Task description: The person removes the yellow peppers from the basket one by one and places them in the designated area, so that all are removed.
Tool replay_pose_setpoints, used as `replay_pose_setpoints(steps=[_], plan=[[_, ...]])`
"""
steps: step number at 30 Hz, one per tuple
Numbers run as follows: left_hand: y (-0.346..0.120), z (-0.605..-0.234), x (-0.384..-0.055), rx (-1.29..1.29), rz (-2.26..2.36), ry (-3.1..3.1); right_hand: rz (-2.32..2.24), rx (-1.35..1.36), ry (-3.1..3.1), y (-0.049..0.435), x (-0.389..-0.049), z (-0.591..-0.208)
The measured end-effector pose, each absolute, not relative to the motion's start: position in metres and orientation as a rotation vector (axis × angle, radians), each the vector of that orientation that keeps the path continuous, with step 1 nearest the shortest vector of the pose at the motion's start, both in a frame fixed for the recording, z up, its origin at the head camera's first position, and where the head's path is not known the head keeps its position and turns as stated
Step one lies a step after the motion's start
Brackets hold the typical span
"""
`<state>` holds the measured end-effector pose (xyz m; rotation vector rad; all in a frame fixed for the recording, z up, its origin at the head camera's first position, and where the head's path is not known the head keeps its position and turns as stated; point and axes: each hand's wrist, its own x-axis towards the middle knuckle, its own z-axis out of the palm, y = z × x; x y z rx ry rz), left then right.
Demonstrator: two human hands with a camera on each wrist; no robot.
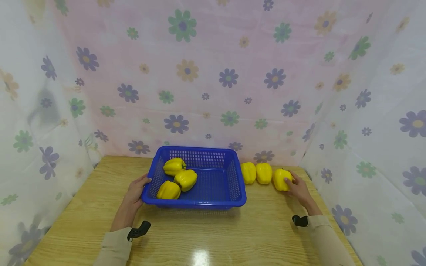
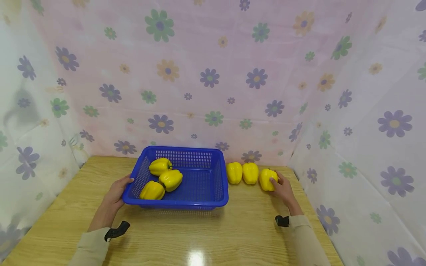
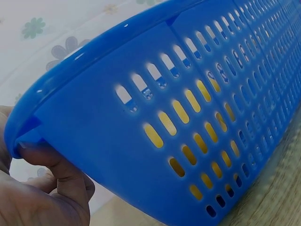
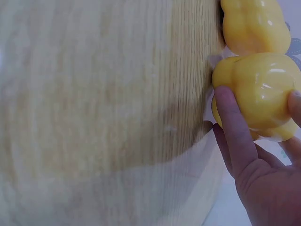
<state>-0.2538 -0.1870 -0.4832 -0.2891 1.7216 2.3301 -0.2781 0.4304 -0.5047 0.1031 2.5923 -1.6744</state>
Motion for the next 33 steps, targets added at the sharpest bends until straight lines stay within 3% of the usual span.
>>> replay_pose_setpoints(steps=[33], plan=[[-0.187, -0.485, -0.255, -0.252, 2.380, 1.697, -1.479, 0.082, 2.623, 0.431, -0.308, -0.493]])
